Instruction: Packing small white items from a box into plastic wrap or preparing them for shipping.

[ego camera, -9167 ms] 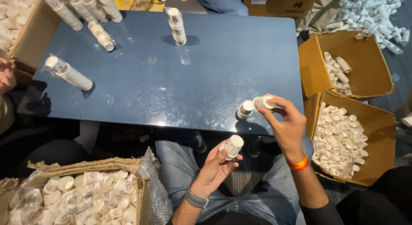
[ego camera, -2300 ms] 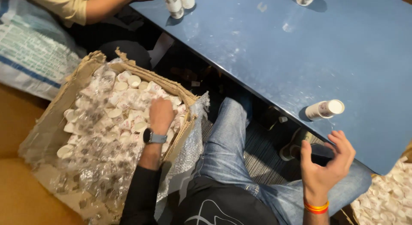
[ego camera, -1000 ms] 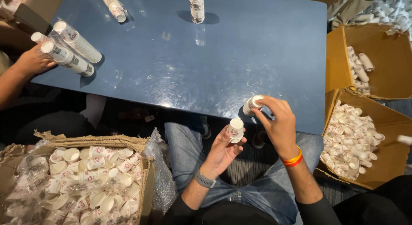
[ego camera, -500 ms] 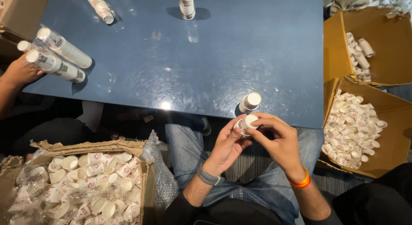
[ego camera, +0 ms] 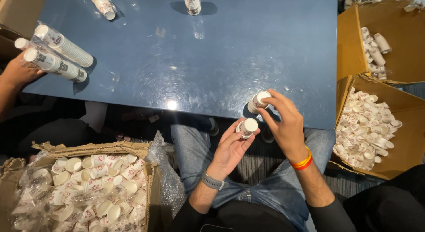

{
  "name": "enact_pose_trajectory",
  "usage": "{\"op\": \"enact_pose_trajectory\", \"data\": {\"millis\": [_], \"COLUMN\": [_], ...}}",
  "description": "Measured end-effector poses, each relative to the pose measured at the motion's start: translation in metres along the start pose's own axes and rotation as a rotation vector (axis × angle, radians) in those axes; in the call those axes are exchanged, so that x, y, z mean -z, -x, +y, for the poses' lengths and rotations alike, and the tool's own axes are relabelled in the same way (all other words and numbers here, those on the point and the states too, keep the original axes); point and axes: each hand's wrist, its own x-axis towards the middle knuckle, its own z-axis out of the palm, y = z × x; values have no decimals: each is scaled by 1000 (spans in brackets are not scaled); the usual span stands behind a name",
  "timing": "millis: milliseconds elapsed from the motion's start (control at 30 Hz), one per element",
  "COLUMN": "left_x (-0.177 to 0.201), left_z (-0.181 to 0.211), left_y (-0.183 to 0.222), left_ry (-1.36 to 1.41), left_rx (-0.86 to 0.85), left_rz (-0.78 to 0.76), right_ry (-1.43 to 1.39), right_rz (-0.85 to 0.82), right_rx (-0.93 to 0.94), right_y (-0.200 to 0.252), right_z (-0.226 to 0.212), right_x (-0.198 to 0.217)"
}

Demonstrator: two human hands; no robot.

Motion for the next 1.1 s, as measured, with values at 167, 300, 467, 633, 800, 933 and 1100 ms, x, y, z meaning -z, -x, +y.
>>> {"op": "enact_pose_trajectory", "data": {"millis": [167,300,467,633,800,933,1100], "left_x": [9,12,19,20,23,19,16], "left_z": [-2,-6,-10,-6,-6,-10,-11], "left_y": [-3,-7,-9,-7,-8,-6,-10], "left_ry": [-44,-134,-60,-53,-57,-54,-51], "left_rx": [-11,11,-19,-61,-72,-59,-72], "left_rz": [0,3,-69,-61,-70,-31,-41], "right_ry": [91,-121,-493,-375,-71,58,189], "right_rz": [238,-20,-151,-59,192,55,172], "right_rx": [104,-95,-322,-155,13,11,166], "right_y": [30,30,19,10,-14,-12,7], "right_z": [-12,-28,-24,-21,-21,-9,-28], "right_x": [9,11,14,21,21,9,19]}}
